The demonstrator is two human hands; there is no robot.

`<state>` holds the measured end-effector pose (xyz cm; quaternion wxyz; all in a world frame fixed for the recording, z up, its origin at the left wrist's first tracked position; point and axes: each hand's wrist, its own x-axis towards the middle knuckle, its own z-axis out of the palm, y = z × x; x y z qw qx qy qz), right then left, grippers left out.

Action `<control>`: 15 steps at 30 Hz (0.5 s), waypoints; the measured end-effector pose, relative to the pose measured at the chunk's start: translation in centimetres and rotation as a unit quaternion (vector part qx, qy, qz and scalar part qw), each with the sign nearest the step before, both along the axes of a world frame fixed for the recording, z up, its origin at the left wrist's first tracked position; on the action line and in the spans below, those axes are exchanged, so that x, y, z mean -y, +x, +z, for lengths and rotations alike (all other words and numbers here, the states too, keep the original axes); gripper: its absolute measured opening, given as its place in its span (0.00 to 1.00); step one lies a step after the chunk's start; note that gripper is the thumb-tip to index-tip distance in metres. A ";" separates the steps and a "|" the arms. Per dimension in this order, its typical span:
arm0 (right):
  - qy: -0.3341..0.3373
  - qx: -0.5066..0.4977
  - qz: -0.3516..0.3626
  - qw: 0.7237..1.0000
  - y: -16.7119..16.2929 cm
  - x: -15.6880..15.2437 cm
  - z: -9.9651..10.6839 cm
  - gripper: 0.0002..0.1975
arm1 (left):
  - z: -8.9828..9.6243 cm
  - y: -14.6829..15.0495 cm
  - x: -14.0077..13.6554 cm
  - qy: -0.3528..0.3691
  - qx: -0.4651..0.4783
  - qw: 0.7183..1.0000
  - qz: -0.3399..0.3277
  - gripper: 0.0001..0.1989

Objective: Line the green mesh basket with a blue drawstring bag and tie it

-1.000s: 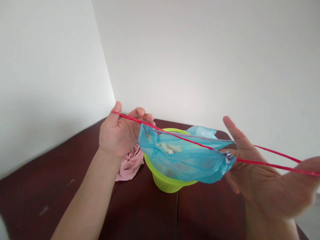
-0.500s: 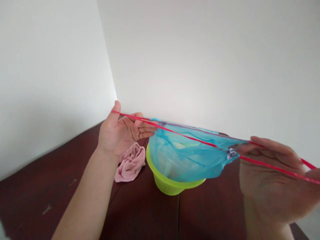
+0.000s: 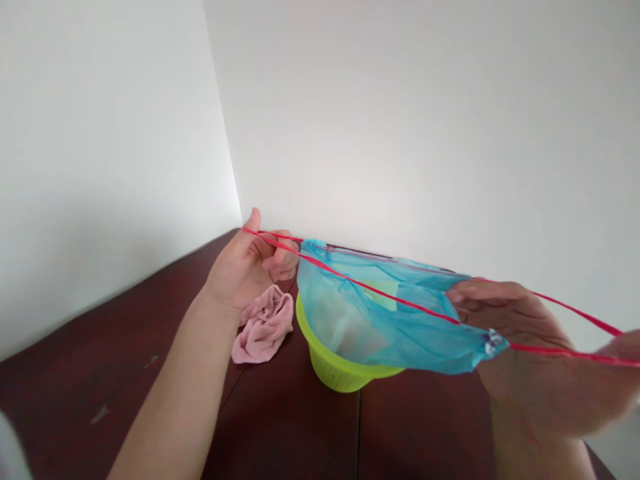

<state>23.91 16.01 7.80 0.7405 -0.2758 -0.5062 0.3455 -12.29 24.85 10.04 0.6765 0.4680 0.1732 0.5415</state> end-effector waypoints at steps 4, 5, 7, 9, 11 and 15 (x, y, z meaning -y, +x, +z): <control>0.041 -0.011 -0.062 0.997 1.0 -0.5 0.1 0.46 | 0.5 0.5 -0.1 0.004 0.122 0.987 0.103 0.40; 0.042 -0.028 -0.065 0.997 0.8 -0.5 0.3 0.41 | 0.6 0.7 -0.1 0.004 0.145 0.982 0.120 0.39; 0.061 -0.064 -0.069 0.994 0.1 -0.3 0.7 0.31 | 0.8 1.1 0.0 0.001 0.170 0.975 0.141 0.35; 0.086 -0.097 -0.076 0.989 -0.7 0.0 1.0 0.22 | 0.9 1.5 0.1 0.000 0.184 0.971 0.150 0.30; 0.102 -0.114 -0.077 0.985 -1.1 0.1 1.1 0.18 | 0.9 1.9 0.3 -0.003 0.199 0.969 0.148 0.25; 0.110 -0.099 -0.057 0.987 -1.0 0.5 0.8 0.23 | 1.1 2.4 1.3 -0.018 0.199 0.973 0.118 0.26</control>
